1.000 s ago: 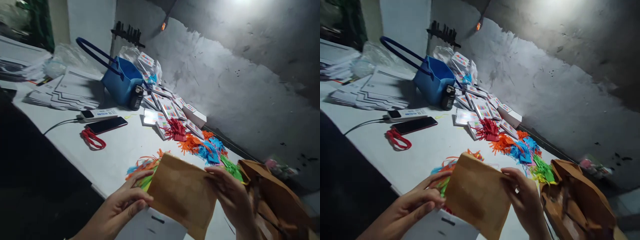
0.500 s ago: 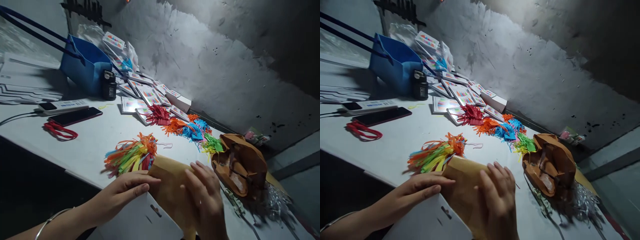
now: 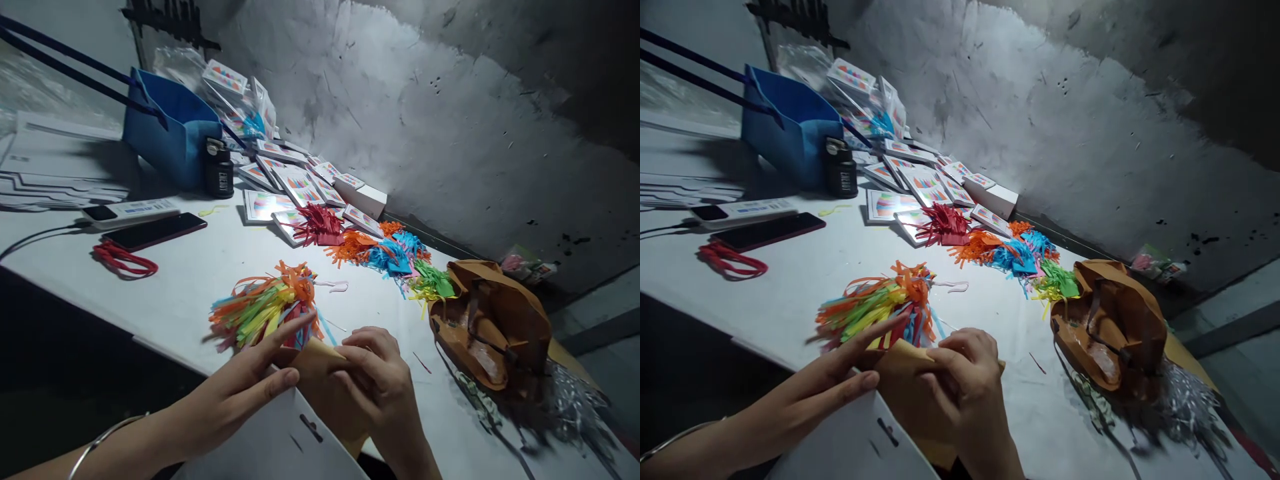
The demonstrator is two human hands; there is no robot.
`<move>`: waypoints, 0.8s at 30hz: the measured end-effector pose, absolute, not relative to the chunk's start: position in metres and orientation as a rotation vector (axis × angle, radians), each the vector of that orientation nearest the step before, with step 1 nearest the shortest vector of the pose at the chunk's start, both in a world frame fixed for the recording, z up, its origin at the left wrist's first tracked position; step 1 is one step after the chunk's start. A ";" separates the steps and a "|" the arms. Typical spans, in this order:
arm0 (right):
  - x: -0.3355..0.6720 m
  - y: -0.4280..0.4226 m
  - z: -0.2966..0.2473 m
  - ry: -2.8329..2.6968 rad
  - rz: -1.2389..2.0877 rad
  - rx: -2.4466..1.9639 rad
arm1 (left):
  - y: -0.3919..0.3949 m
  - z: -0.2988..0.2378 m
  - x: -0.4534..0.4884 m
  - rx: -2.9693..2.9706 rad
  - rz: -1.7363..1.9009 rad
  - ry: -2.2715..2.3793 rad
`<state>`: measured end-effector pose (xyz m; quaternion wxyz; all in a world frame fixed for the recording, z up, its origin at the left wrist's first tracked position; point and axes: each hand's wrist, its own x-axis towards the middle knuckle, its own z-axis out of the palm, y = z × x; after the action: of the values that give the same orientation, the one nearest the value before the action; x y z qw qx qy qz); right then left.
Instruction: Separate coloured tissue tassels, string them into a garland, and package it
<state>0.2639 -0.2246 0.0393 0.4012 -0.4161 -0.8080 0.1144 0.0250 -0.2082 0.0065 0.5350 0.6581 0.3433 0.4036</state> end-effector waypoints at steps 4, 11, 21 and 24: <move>0.262 -0.226 0.040 -2.005 0.411 -1.091 | -0.203 0.017 0.029 1.616 0.846 0.725; 0.256 -0.228 0.036 -1.824 0.590 -1.026 | -0.198 0.011 0.030 1.630 0.878 0.727; 0.244 -0.224 0.035 -1.744 0.370 -1.025 | -0.200 0.009 0.027 1.701 0.881 0.816; 0.242 -0.225 0.038 -1.814 0.097 -0.962 | -0.200 0.008 0.028 1.678 0.879 0.820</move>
<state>0.2423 -0.2251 0.0376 0.5168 -0.4007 -0.7554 0.0406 0.0275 -0.1999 0.0078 0.5130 0.6977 0.3411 0.3657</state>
